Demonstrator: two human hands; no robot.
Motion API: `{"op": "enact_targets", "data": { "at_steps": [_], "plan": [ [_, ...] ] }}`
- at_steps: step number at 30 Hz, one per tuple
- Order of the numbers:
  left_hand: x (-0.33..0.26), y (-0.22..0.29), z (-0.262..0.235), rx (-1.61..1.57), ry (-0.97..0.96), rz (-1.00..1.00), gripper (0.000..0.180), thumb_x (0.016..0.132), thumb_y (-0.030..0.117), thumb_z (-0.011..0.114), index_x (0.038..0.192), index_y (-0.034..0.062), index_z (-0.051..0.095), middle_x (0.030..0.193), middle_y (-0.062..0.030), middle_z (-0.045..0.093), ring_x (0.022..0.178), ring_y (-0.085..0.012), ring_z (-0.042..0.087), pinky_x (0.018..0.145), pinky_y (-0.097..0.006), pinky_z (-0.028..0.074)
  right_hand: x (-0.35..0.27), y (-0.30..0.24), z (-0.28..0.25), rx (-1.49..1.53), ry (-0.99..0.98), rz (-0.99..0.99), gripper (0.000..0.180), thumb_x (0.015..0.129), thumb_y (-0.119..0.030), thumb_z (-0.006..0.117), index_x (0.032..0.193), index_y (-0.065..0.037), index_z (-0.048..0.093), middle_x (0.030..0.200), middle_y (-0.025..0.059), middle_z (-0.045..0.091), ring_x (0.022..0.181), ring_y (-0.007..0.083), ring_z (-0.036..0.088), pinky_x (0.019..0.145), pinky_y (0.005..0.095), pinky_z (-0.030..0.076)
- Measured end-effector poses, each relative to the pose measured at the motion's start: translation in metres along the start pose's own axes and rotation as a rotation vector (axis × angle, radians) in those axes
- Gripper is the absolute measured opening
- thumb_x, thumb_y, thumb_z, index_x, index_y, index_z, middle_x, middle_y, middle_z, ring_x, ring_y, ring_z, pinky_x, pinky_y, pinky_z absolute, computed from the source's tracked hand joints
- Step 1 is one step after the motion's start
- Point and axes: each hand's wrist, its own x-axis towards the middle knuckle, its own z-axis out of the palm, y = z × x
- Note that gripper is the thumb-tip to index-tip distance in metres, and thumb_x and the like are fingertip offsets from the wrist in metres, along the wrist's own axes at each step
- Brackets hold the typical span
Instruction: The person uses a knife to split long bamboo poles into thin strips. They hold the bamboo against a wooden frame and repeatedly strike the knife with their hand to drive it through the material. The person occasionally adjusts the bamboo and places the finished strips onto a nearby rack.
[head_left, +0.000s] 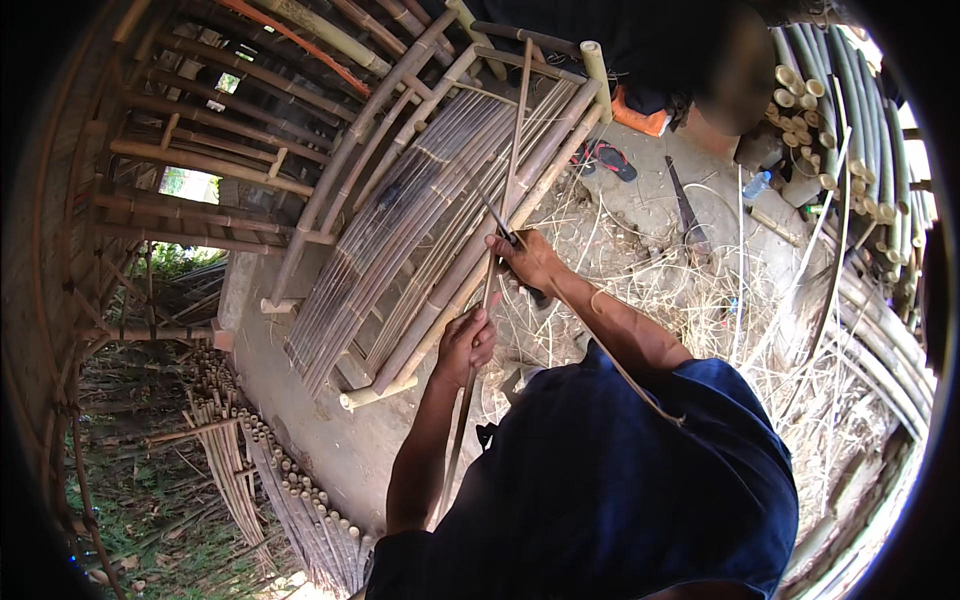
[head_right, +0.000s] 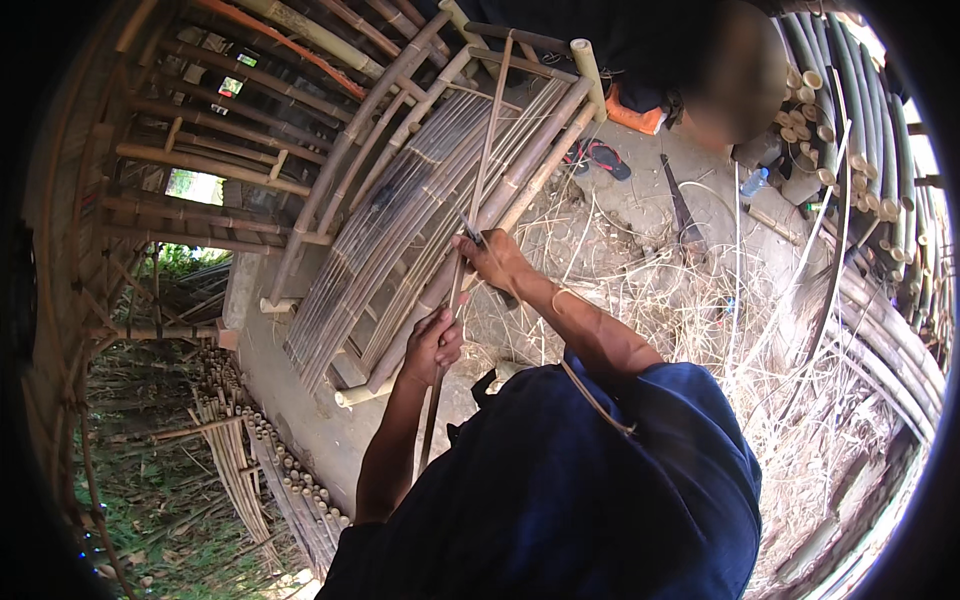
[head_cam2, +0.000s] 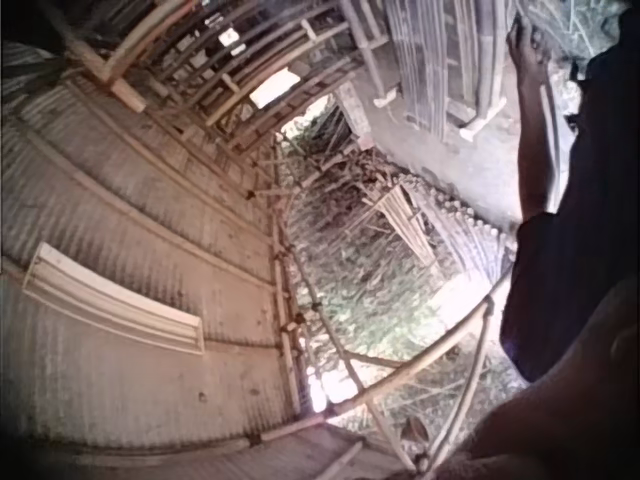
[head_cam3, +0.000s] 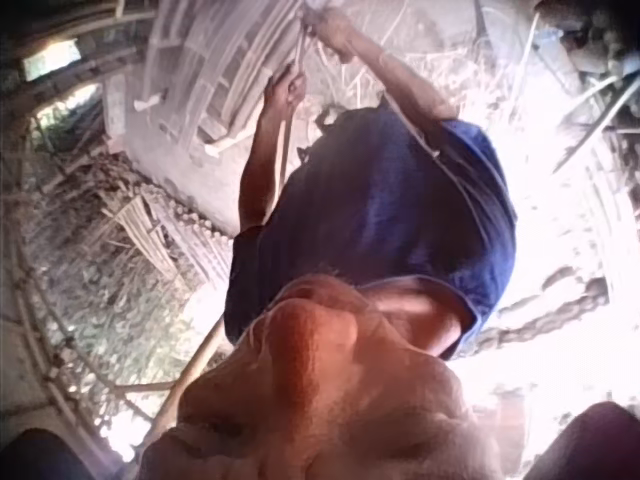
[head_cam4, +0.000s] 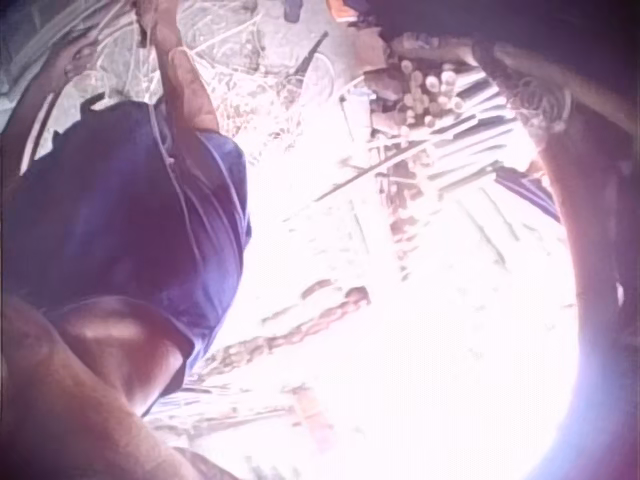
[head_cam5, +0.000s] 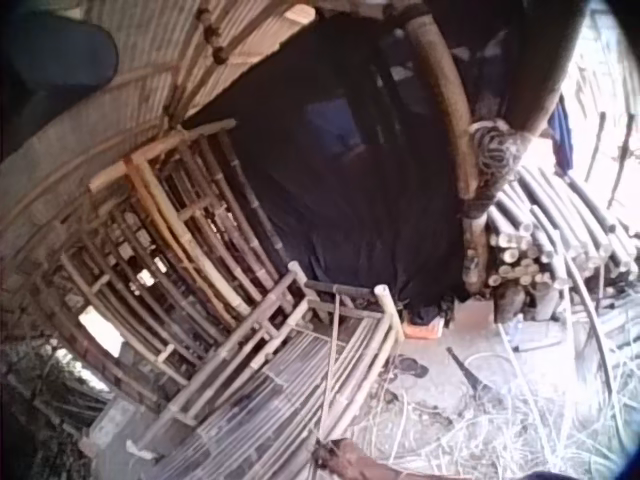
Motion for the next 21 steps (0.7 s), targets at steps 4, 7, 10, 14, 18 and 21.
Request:
{"op": "enact_targets", "data": {
  "at_steps": [4,7,10,14,18,21],
  "plan": [
    [-0.004,0.003,0.021,0.155,0.259,0.026,0.042,0.103,0.03,0.05,0.14,0.0095,0.05,0.063,0.006,0.038,0.042,-0.002,0.03,0.036,-0.019,0.028,-0.032,0.0,-0.011,-0.764,-0.094,-0.228,0.077,0.095,-0.07,0.032,0.103,-0.003,0.069,0.071,0.0234,0.066,0.076,0.0405,0.069,0.067,0.048,0.055],
    [-0.008,-0.001,0.033,0.342,0.333,0.034,0.039,0.104,0.03,0.049,0.137,0.0091,0.053,0.061,0.0068,0.036,0.041,-0.0017,0.03,0.035,-0.02,0.026,-0.043,0.006,-0.017,-0.868,-0.114,-0.295,0.076,0.095,-0.07,0.03,0.1,-0.004,0.067,0.073,0.0193,0.068,0.075,0.04,0.07,0.068,0.048,0.055],
    [-0.026,-0.008,0.042,0.372,0.338,0.037,0.039,0.104,0.03,0.048,0.137,0.0085,0.053,0.061,0.0067,0.035,0.041,-0.002,0.03,0.035,-0.02,0.025,-0.012,0.026,-0.037,-0.843,-0.017,-0.119,0.075,0.095,-0.07,0.032,0.096,-0.003,0.066,0.071,0.0196,0.068,0.072,0.0375,0.07,0.066,0.048,0.055],
    [-0.034,-0.005,0.041,0.389,0.365,0.081,0.041,0.104,0.03,0.049,0.138,0.0075,0.052,0.06,0.0066,0.035,0.042,-0.0022,0.031,0.035,-0.02,0.026,-0.059,0.008,-0.004,-0.8,-0.132,-0.392,0.071,0.096,-0.066,0.035,0.087,-0.003,0.066,0.069,0.0202,0.067,0.071,0.0378,0.069,0.064,0.0461,0.055],
    [-0.036,-0.003,0.04,0.45,0.357,0.115,0.04,0.104,0.03,0.049,0.138,0.0077,0.053,0.06,0.0069,0.036,0.042,-0.0019,0.032,0.036,-0.02,0.026,-0.025,0.025,-0.011,-0.751,-0.075,-0.351,0.068,0.095,-0.067,0.037,0.094,-0.005,0.066,0.072,0.0211,0.067,0.072,0.0384,0.069,0.065,0.048,0.054],
    [-0.042,0.002,0.045,0.403,0.384,0.071,0.04,0.105,0.029,0.048,0.138,0.0081,0.053,0.058,0.0104,0.028,0.045,-0.0005,0.026,0.04,-0.02,0.021,-0.046,0.014,0.002,-0.716,-0.047,-0.337,0.068,0.096,-0.065,0.036,0.088,-0.005,0.067,0.073,0.0203,0.068,0.073,0.0391,0.068,0.068,0.0482,0.054]
  ]
}}
